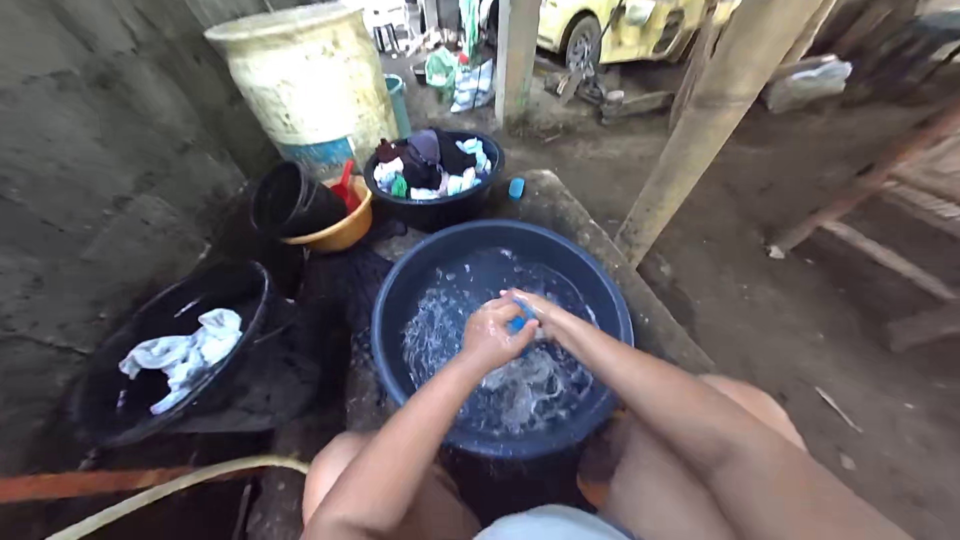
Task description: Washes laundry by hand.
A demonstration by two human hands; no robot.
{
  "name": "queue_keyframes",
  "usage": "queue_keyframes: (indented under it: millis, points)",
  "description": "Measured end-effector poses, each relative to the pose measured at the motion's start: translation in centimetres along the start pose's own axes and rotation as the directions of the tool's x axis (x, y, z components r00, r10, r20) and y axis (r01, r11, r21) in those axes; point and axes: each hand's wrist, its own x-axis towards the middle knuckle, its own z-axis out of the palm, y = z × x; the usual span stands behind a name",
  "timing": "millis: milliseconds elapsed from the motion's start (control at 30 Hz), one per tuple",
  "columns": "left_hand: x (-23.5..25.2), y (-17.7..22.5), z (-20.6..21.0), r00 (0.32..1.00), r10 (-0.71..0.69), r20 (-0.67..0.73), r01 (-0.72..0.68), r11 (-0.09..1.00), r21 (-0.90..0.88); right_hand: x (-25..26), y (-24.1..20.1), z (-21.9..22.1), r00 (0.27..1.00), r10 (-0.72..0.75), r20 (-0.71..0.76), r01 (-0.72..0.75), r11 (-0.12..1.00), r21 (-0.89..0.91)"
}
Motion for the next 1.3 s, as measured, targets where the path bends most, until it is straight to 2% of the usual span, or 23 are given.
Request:
queue_keyframes:
  millis: [67, 133, 233, 300, 400, 467, 500, 533, 600, 667, 733, 767, 833, 867, 900, 967, 1033, 1067, 1133, 1167, 1200, 1233, 1300]
  points:
    - [-1.2, -0.2, 1.3, 0.987, 0.068, 0.142, -0.085, 0.99, 0.116, 0.6, 0.9, 0.2, 0.998, 0.02, 0.053, -0.005, 0.961, -0.276]
    - [-2.1, -0.1, 2.5, 0.942, -0.005, 0.335, -0.06, 0.981, 0.185, 1.8, 2.6, 0.6, 0.991, 0.076, 0.111, -0.008, 0.859, -0.512]
    - [-3.1, 0.7, 4.3, 0.757, -0.18, 0.628, 0.013, 0.965, 0.261, 3.1, 4.6, 1.2, 0.948, 0.27, 0.168, -0.027, 0.595, -0.803]
    - [-4.1, 1.2, 5.9, 0.651, -0.207, 0.73, 0.001, 0.962, 0.272, 3.2, 5.8, 2.0, 0.906, 0.377, 0.194, 0.024, 0.41, -0.912]
    - [-5.8, 1.4, 7.7, 0.593, -0.17, 0.787, -0.049, 0.968, 0.246, 2.8, 7.5, 3.1, 0.865, 0.467, 0.183, 0.085, 0.223, -0.971]
    - [-5.8, 1.3, 7.8, 0.563, -0.167, 0.81, -0.059, 0.969, 0.24, 2.8, 7.9, 3.2, 0.862, 0.476, 0.176, 0.088, 0.201, -0.976]
    - [-5.5, 0.9, 7.5, 0.565, -0.159, 0.81, -0.062, 0.97, 0.233, 3.1, 7.9, 2.9, 0.875, 0.447, 0.187, 0.08, 0.247, -0.966]
    - [-5.1, 0.2, 7.0, 0.59, -0.138, 0.795, -0.059, 0.975, 0.213, 3.3, 7.8, 2.3, 0.896, 0.392, 0.207, 0.068, 0.341, -0.938]
    - [-4.1, -1.4, 5.2, 0.705, -0.103, 0.701, 0.019, 0.992, 0.127, 4.0, 7.7, 1.2, 0.939, 0.242, 0.244, 0.045, 0.617, -0.785]
    - [-3.0, -2.8, 1.7, 0.826, -0.209, 0.523, 0.256, 0.967, -0.018, 3.2, 7.2, 1.4, 0.965, 0.118, 0.233, 0.028, 0.841, -0.54]
    - [-2.1, -3.9, -3.4, 0.84, -0.418, 0.346, 0.49, 0.858, -0.152, 3.0, 6.7, 1.7, 0.978, 0.088, 0.19, -0.004, 0.916, -0.401]
    - [-2.1, -4.3, -6.5, 0.844, -0.488, 0.222, 0.529, 0.827, -0.191, 3.0, 6.4, 1.6, 0.98, 0.081, 0.18, 0.002, 0.909, -0.418]
    - [-2.8, -5.0, -12.8, 0.848, -0.503, -0.17, 0.474, 0.861, -0.184, 3.3, 6.5, 1.0, 0.983, 0.067, 0.172, 0.034, 0.849, -0.527]
    - [-3.5, -5.3, -15.9, 0.809, -0.436, -0.393, 0.423, 0.897, -0.125, 3.5, 6.9, 0.5, 0.981, 0.081, 0.178, 0.038, 0.811, -0.584]
    - [-4.5, -5.5, -19.0, 0.743, -0.332, -0.581, 0.381, 0.924, -0.039, 3.7, 7.5, 0.1, 0.977, 0.106, 0.185, 0.038, 0.766, -0.642]
    - [-6.9, -6.3, -24.2, 0.593, -0.122, -0.796, 0.375, 0.917, 0.138, 4.0, 8.9, -0.6, 0.97, 0.149, 0.191, 0.051, 0.645, -0.762]
    - [-9.6, -8.1, -27.5, 0.473, -0.021, -0.881, 0.477, 0.847, 0.237, 4.4, 10.3, -1.0, 0.961, 0.182, 0.209, 0.108, 0.452, -0.886]
    - [-10.9, -9.2, -28.6, 0.43, -0.054, -0.901, 0.575, 0.786, 0.227, 4.7, 10.8, -1.1, 0.955, 0.197, 0.22, 0.143, 0.343, -0.928]
    - [-13.7, -11.4, -29.5, 0.345, -0.32, -0.882, 0.823, 0.555, 0.121, 4.6, 11.4, -1.1, 0.951, 0.226, 0.212, 0.178, 0.163, -0.97]
    - [-14.9, -12.7, -29.3, 0.312, -0.453, -0.835, 0.899, 0.424, 0.105, 4.5, 11.5, -1.2, 0.953, 0.237, 0.188, 0.167, 0.109, -0.98]
    - [-15.7, -14.3, -28.8, 0.308, -0.54, -0.783, 0.933, 0.333, 0.137, 4.5, 11.6, -1.5, 0.958, 0.233, 0.164, 0.147, 0.088, -0.985]
    - [-15.9, -15.6, -28.2, 0.323, -0.566, -0.758, 0.942, 0.271, 0.199, 4.6, 11.7, -2.0, 0.963, 0.229, 0.142, 0.124, 0.092, -0.988]
    - [-15.7, -16.4, -27.2, 0.372, -0.552, -0.746, 0.927, 0.265, 0.266, 5.9, 12.8, -3.7, 0.975, 0.199, 0.095, 0.063, 0.164, -0.984]
